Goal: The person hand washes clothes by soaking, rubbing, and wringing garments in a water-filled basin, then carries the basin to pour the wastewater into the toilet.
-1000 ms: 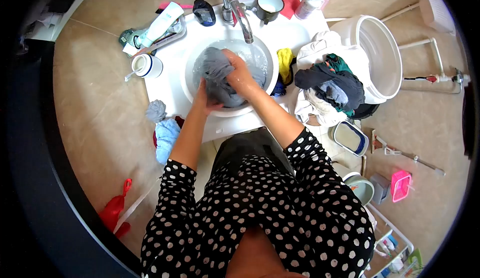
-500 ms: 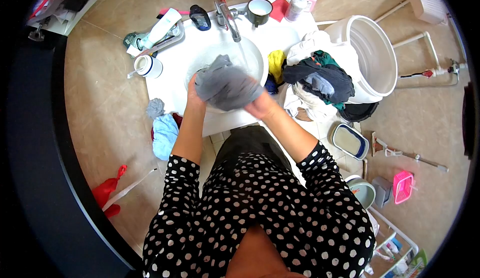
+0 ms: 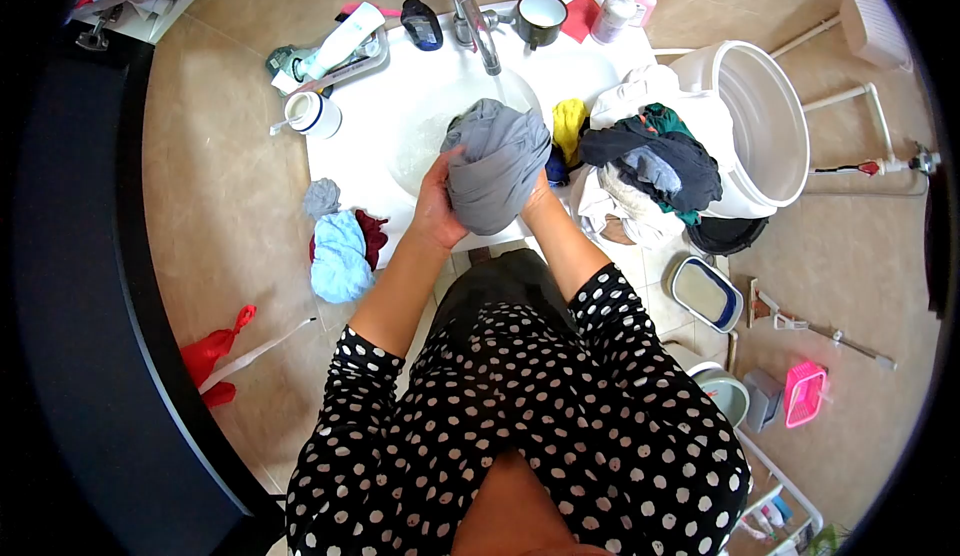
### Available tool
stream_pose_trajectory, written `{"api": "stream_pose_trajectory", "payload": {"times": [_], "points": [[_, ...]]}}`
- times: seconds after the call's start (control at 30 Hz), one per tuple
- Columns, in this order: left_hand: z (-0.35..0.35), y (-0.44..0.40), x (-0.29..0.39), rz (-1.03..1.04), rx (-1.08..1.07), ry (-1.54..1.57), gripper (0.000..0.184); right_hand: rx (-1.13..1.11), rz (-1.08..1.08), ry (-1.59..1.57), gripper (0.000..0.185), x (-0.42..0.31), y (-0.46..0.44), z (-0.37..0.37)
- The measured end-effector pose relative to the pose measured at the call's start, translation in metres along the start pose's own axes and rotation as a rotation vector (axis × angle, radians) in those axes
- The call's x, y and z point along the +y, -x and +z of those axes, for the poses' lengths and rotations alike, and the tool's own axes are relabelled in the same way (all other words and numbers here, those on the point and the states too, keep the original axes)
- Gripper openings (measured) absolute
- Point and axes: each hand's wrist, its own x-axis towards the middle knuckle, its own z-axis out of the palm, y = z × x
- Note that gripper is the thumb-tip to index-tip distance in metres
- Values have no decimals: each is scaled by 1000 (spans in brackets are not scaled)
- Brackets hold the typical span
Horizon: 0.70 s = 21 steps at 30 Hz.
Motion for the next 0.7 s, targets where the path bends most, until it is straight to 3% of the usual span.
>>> {"api": "stream_pose_trajectory", "payload": {"times": [0.13, 0.23, 0.27, 0.33, 0.37, 0.43, 0.5, 0.53, 0.63, 0.7], "points": [[-18, -2, 5, -61, -62, 50, 53, 135, -132, 340, 38, 2, -11, 13], [-42, -4, 5, 31, -76, 73, 58, 209, -261, 643, 27, 0, -30, 14], [-48, -7, 5, 54, -72, 71, 58, 156, -207, 595, 18, -6, -36, 7], [-49, -7, 4, 102, -62, 70, 57, 197, -283, 1085, 17, 4, -40, 21], [-48, -2, 5, 29, -81, 41, 55, 216, -318, 1331, 17, 11, -43, 31], [-37, 11, 8, -118, -121, -19, 53, 117, -454, 1301, 22, 29, -46, 46], [-41, 1, 8, -6, -166, 34, 50, 19, -587, 1268, 28, 48, -41, 64], [-45, -7, 8, 50, -190, 62, 49, -39, -786, 1529, 31, 59, -33, 79], [-63, -44, 35, 160, -379, 55, 46, -190, -777, 1829, 30, 53, -22, 81], [-56, -41, 44, 261, -147, -22, 42, -160, -881, 1855, 29, 45, -26, 59]]}}
